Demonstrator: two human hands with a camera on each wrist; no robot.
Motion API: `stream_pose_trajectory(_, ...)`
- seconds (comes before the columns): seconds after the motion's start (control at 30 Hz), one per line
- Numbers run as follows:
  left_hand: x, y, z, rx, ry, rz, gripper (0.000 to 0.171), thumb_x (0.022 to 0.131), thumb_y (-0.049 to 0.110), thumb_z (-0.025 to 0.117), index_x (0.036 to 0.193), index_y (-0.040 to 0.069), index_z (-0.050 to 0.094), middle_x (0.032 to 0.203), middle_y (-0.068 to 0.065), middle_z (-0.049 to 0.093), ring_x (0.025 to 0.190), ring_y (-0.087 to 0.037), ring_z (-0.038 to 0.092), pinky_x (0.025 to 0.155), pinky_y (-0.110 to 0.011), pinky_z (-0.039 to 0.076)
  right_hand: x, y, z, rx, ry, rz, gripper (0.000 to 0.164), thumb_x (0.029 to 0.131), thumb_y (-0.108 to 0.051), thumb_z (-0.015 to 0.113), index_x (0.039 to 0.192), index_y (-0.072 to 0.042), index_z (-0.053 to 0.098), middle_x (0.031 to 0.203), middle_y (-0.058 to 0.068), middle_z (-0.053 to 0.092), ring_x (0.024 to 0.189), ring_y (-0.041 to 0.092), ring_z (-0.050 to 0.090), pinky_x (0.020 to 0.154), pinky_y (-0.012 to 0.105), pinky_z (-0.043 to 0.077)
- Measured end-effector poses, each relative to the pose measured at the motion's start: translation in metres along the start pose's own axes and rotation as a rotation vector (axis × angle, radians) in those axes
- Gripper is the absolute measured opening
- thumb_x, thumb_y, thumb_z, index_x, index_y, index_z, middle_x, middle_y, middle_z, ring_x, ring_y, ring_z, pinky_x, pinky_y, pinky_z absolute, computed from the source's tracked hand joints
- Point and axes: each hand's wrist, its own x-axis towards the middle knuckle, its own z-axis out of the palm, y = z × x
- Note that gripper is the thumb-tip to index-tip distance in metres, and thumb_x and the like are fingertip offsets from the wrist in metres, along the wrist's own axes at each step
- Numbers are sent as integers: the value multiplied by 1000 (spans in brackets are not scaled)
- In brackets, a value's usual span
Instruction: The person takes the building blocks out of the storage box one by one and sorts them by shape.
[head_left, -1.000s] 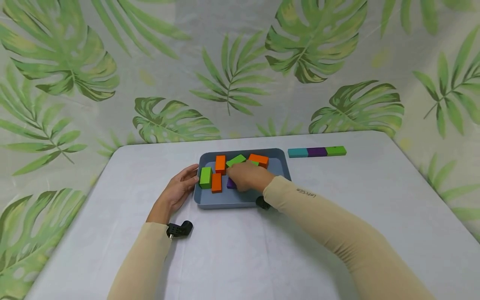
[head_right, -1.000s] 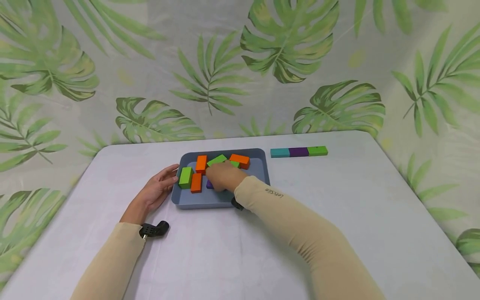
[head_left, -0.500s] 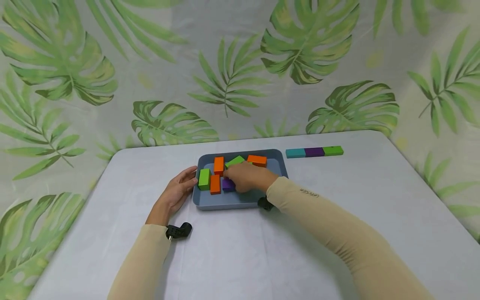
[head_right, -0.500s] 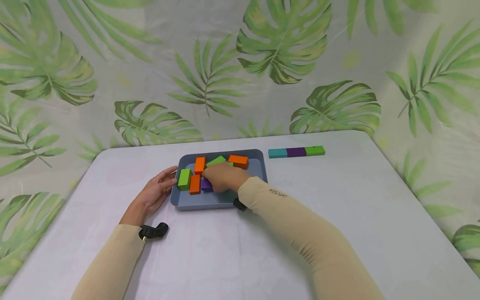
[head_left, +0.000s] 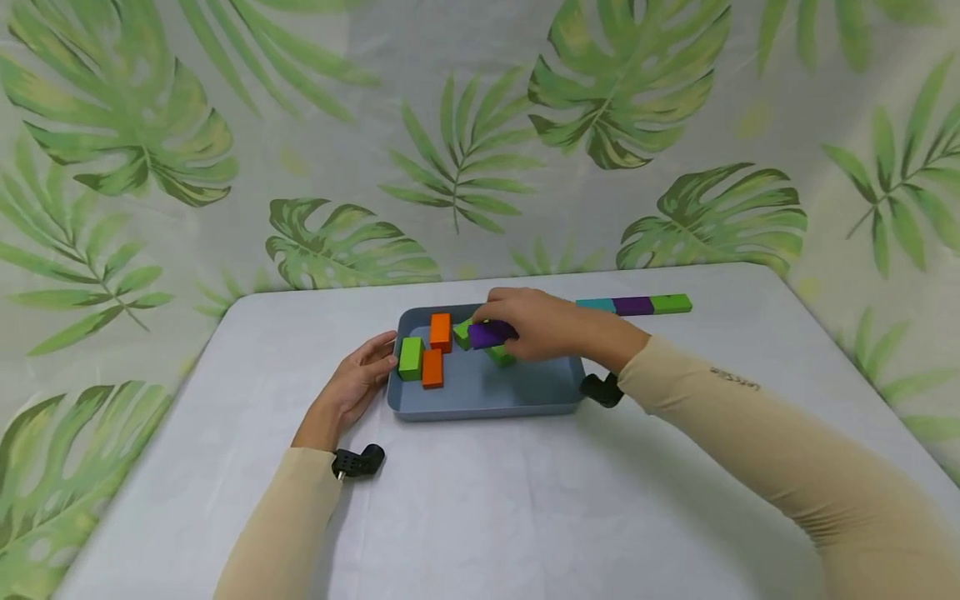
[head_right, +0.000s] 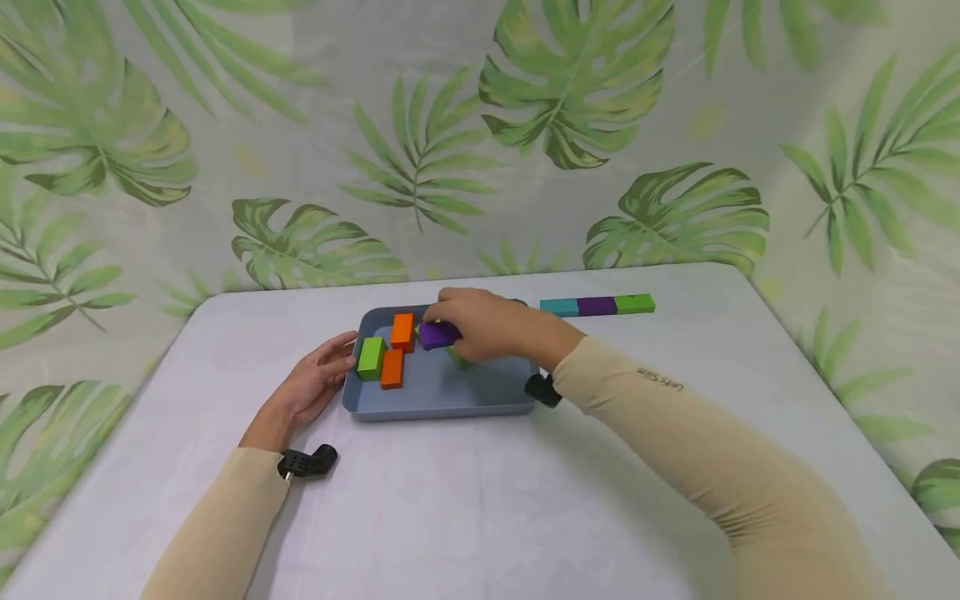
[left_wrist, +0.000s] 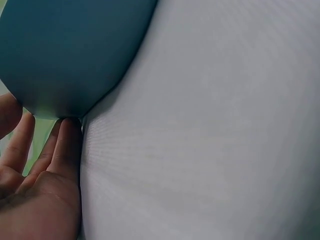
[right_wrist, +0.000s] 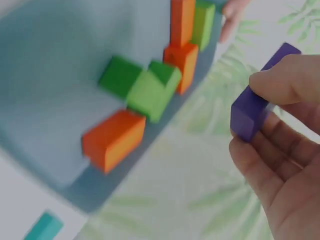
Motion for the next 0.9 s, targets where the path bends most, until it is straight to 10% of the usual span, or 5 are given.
stream_pose_trajectory(0.33,2,1,-4,15,-3,-4,62,102,7,51,158,14,26,167,-9,19,154,-24,21,128,-40,18,-51,45,-26,-13,79,95,44,84,1,61,127,-7,65,113,10,64,94,23,59,83,41,52)
stream_pose_trajectory(0.9,2,-2,-2,11,-4,-12,62,102,8,52,158,16,27,167,-8,19,154,-23,21,128,-39,18,-118,131,16,6,126,294,43,82,-1,66,125,2,64,108,19,64,86,23,57,73,37,49)
